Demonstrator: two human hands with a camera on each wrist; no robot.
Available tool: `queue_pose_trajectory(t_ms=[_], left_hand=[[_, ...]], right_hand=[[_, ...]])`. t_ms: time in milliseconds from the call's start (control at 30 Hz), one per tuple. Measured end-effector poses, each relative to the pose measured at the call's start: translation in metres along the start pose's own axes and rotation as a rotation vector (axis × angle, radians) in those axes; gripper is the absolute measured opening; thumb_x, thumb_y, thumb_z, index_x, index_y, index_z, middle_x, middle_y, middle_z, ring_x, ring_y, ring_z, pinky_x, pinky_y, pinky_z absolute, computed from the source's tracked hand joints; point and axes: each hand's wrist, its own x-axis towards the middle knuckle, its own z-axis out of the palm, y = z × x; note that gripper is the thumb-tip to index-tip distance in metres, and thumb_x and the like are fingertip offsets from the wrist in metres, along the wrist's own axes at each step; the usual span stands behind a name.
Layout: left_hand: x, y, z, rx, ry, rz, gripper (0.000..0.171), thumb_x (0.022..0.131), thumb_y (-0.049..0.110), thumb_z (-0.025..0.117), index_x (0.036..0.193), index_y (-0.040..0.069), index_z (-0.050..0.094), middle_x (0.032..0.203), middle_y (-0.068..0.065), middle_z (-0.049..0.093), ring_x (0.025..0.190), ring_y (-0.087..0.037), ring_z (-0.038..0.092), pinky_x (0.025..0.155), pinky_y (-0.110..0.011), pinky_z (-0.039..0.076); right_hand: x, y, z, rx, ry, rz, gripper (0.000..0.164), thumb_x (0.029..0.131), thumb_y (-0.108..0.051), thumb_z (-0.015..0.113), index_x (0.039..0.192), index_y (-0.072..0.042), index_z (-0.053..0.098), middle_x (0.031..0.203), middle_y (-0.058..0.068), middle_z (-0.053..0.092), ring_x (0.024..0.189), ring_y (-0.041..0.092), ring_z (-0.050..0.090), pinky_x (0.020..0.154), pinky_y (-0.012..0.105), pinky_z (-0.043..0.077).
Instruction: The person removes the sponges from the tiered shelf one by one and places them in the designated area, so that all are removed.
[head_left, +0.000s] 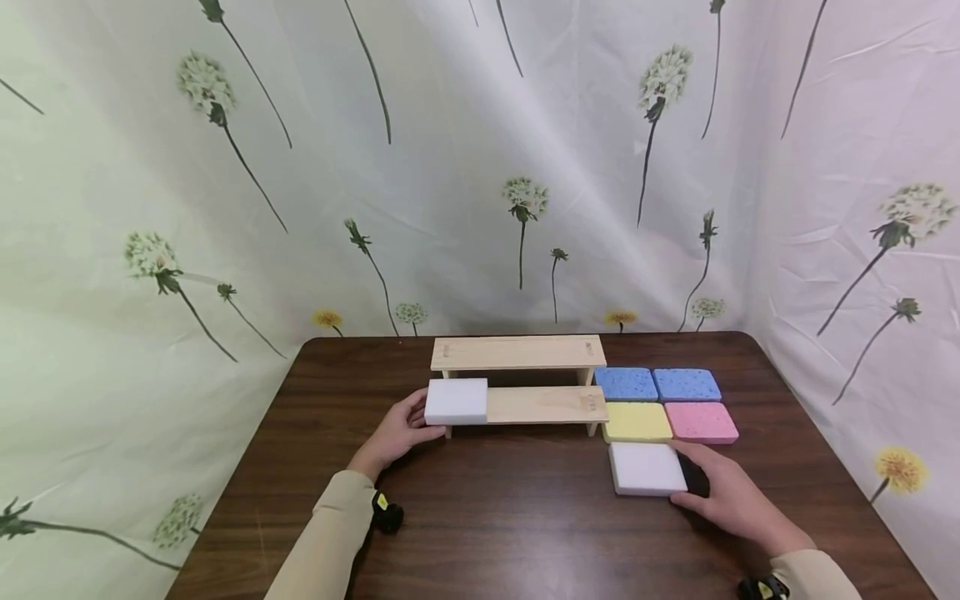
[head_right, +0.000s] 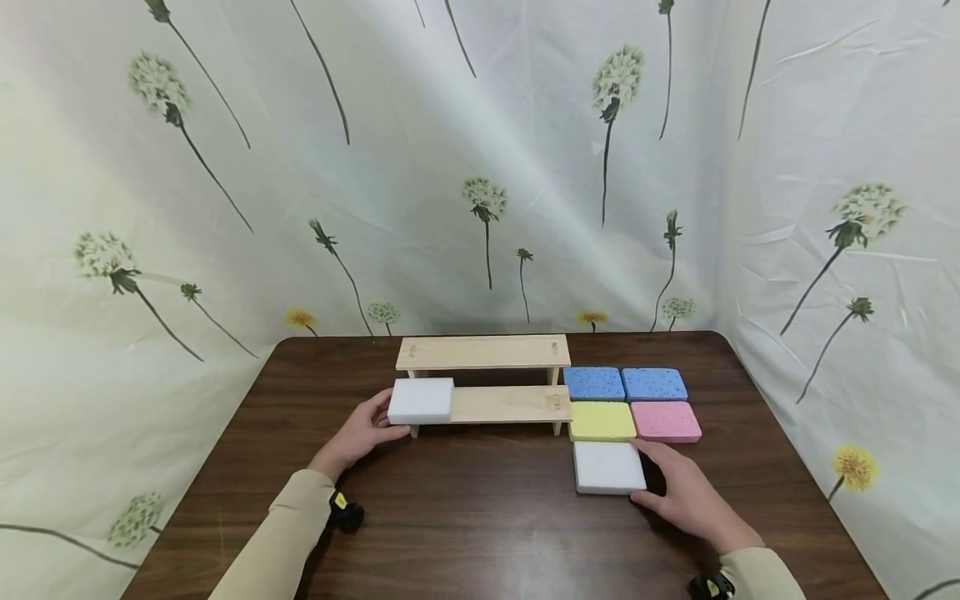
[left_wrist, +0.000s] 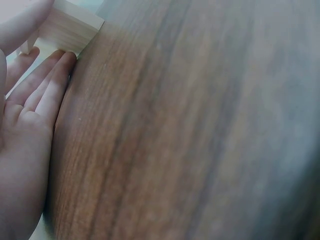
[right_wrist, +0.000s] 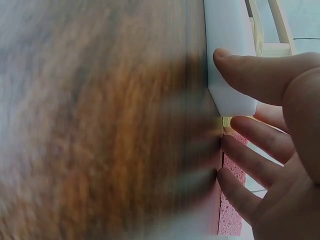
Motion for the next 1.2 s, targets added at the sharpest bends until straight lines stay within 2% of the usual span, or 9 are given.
queue_pose_trajectory(t_ms=[600,967,1200], left_hand=[[-0.0013,0.0016,-0.0008,0.020,0.007,0.003,0.082,0.091,0.008,0.083,0.159,0.000,0.038,0.157,-0.025,0.048,0.145,-0.038,0.048,0.113,-0.033,0.048],[-0.0039,0.0033,0.0020,0.020,0.005,-0.012,0.083,0.092,0.008,0.083,0.160,0.000,0.037,0.157,-0.025,0.047,0.145,-0.038,0.048,0.115,-0.038,0.048],[-0.0037,0.0058,0.0016,0.027,0.011,-0.008,0.081,0.093,0.007,0.082,0.160,-0.001,0.036,0.157,-0.027,0.047,0.145,-0.040,0.047,0.115,-0.039,0.048]], right_hand=[[-0.0005,-0.0010,-0.0010,0.008,-0.001,0.006,0.077,0.082,-0.020,0.092,0.147,-0.001,0.056,0.144,0.020,0.062,0.132,0.042,0.059,0.108,0.063,0.048],[-0.0029,-0.0037,-0.0036,0.003,-0.009,0.012,0.080,0.081,-0.023,0.093,0.148,-0.001,0.056,0.144,0.020,0.062,0.133,0.041,0.059,0.108,0.062,0.049],[-0.0033,-0.0053,-0.0090,-0.006,0.037,-0.021,0.082,0.079,-0.026,0.095,0.147,-0.001,0.056,0.143,0.018,0.063,0.131,0.039,0.061,0.106,0.061,0.050]])
